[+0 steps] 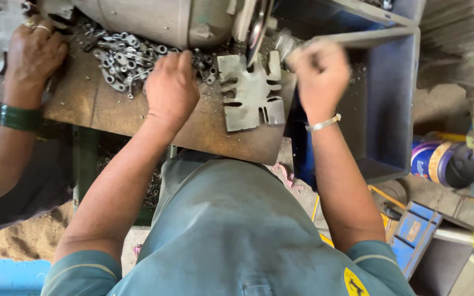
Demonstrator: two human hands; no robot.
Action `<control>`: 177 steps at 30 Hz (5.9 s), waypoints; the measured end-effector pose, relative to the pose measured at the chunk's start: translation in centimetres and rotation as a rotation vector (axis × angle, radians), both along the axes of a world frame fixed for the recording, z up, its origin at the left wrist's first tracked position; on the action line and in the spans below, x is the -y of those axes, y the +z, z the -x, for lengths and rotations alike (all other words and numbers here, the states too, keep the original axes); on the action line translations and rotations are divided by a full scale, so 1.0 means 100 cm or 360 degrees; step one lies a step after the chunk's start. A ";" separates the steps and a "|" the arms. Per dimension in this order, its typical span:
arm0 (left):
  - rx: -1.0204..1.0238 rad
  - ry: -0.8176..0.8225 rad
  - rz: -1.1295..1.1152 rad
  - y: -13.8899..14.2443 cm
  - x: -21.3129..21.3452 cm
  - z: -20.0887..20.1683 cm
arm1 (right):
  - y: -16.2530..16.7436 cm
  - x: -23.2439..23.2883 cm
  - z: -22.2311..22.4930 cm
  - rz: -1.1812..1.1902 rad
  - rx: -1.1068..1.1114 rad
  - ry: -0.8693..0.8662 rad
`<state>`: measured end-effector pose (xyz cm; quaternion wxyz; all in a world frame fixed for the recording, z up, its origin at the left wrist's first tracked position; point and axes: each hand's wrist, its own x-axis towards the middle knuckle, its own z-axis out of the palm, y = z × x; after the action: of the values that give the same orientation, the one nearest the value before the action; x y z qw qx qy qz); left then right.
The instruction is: The person repeatedly picks small metal parts from a pile on the workbench, presses them against a rotating grinding wheel to smooth edges, and places the finished parts into a nearby bin. A second person works alongside at a similar station.
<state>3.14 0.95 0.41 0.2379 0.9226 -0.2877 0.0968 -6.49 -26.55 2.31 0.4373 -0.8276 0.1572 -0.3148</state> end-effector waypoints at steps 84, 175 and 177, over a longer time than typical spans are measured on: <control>-0.1056 -0.0451 0.0510 -0.003 0.007 0.091 | -0.033 -0.054 0.001 0.0611 -0.0305 0.0355; -0.0944 -0.0114 0.0632 -0.003 0.003 0.095 | -0.011 -0.038 0.017 0.1029 -0.0323 0.0575; -0.0971 -0.0093 0.0633 -0.004 0.002 0.095 | -0.014 -0.036 0.018 0.1009 -0.0331 0.0545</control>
<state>-6.37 0.74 0.02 0.4901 0.8362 -0.2052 -0.1356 -8.24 -22.96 0.87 0.1874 -0.9637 -0.0452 -0.1846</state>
